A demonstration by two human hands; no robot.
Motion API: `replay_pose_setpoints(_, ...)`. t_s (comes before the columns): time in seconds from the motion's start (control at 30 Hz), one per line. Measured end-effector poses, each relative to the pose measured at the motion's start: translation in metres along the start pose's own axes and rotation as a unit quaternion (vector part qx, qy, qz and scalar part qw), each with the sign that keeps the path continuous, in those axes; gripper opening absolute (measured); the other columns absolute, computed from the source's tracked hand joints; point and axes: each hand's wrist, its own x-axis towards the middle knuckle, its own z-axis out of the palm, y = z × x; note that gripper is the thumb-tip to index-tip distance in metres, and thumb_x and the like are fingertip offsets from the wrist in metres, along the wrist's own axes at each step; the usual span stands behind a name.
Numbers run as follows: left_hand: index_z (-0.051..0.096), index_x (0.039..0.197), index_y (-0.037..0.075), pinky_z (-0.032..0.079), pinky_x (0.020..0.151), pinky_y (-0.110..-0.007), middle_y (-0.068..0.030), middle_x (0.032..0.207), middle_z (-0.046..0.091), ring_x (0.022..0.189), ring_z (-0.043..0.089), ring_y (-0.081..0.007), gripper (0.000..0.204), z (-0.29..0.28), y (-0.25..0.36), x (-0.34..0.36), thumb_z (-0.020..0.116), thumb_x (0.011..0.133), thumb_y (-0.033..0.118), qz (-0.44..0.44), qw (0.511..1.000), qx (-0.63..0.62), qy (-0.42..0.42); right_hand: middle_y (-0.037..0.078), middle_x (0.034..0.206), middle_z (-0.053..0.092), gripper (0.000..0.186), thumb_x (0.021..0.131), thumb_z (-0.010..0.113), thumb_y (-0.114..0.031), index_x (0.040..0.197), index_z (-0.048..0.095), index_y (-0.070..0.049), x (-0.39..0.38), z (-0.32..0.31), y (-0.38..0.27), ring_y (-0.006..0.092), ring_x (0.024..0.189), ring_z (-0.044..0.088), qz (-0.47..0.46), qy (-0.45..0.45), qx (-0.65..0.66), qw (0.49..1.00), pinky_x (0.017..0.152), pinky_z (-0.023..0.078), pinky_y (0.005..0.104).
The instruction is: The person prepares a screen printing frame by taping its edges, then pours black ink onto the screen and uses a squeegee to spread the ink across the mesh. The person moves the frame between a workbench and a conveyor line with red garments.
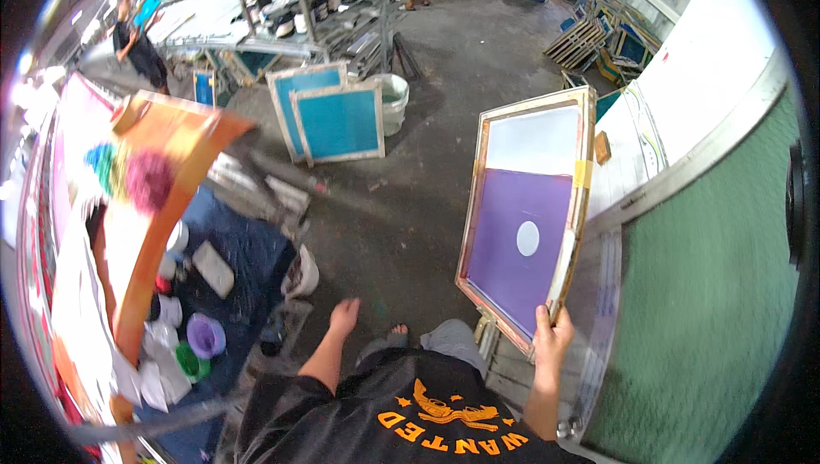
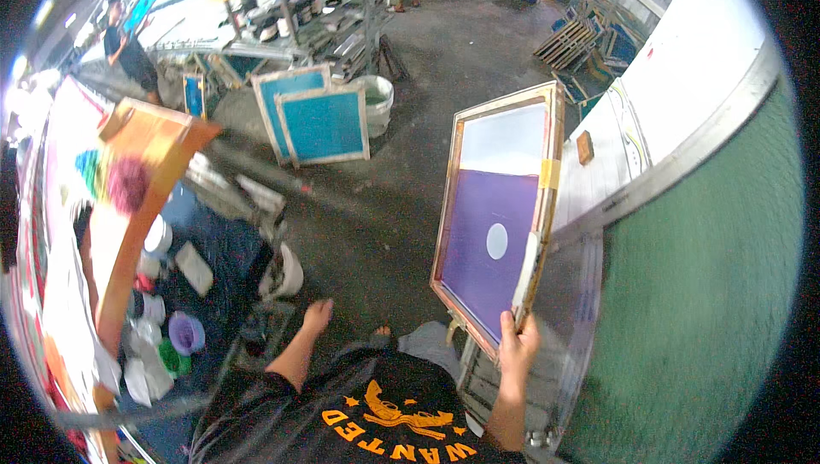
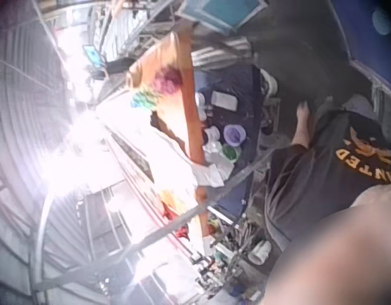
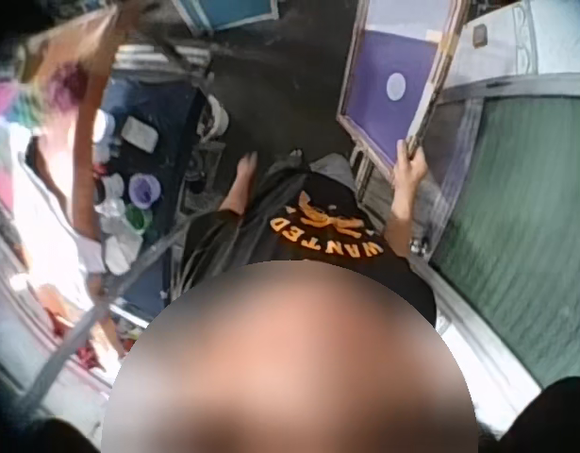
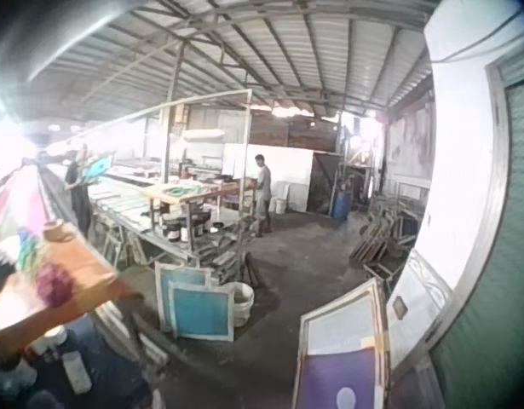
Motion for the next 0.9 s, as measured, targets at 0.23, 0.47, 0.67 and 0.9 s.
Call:
replay_pose_setpoints(0.23,0.071,0.099,0.000,0.053,0.072,-0.036,-0.0066,0.081,0.071,0.079,0.068,-0.0161,0.045,-0.090,0.392,0.281,0.059,0.104,0.043,0.173,0.964,-0.191,0.062,-0.006,0.076,0.051,0.017,0.098,0.073,-0.016,0.092,0.062,-0.004,0.215,0.042,0.014,0.0051,0.068,0.045,-0.012,-0.008,0.009,1.000,0.059,0.036,0.0255)
replay_pose_setpoints(0.47,0.065,0.127,0.000,0.057,0.082,-0.035,-0.0129,0.112,0.071,0.096,0.069,-0.0200,0.067,-0.039,0.495,0.410,0.054,0.104,0.062,-0.020,0.918,-0.388,-0.080,-0.005,0.071,0.055,0.018,0.099,0.072,-0.018,0.090,0.064,-0.005,0.528,0.121,-0.042,0.0048,0.061,0.047,0.010,-0.122,0.043,0.992,0.055,0.035,0.0249)
replay_pose_setpoints(0.67,0.064,0.130,-0.001,0.056,0.090,-0.036,-0.0128,0.112,0.073,0.099,0.072,-0.0225,0.067,-0.041,0.618,0.499,0.049,0.107,0.060,0.067,0.862,-0.476,-0.163,-0.008,0.085,0.055,0.024,0.099,0.074,-0.020,0.117,0.066,-0.006,0.770,0.215,-0.054,0.0030,0.069,0.047,0.035,-0.214,0.118,0.969,0.060,0.036,0.0207)
replay_pose_setpoints(0.9,0.057,0.066,0.014,0.041,0.046,-0.031,-0.0014,0.054,0.054,0.047,0.053,-0.0141,0.068,-0.004,0.733,0.706,0.054,0.098,0.075,-0.019,0.880,-0.469,-0.064,-0.005,0.088,0.062,0.034,0.099,0.074,-0.020,0.126,0.068,-0.002,1.033,0.343,-0.053,0.0039,0.074,0.054,0.051,-0.301,0.081,0.949,0.065,0.044,0.0207)
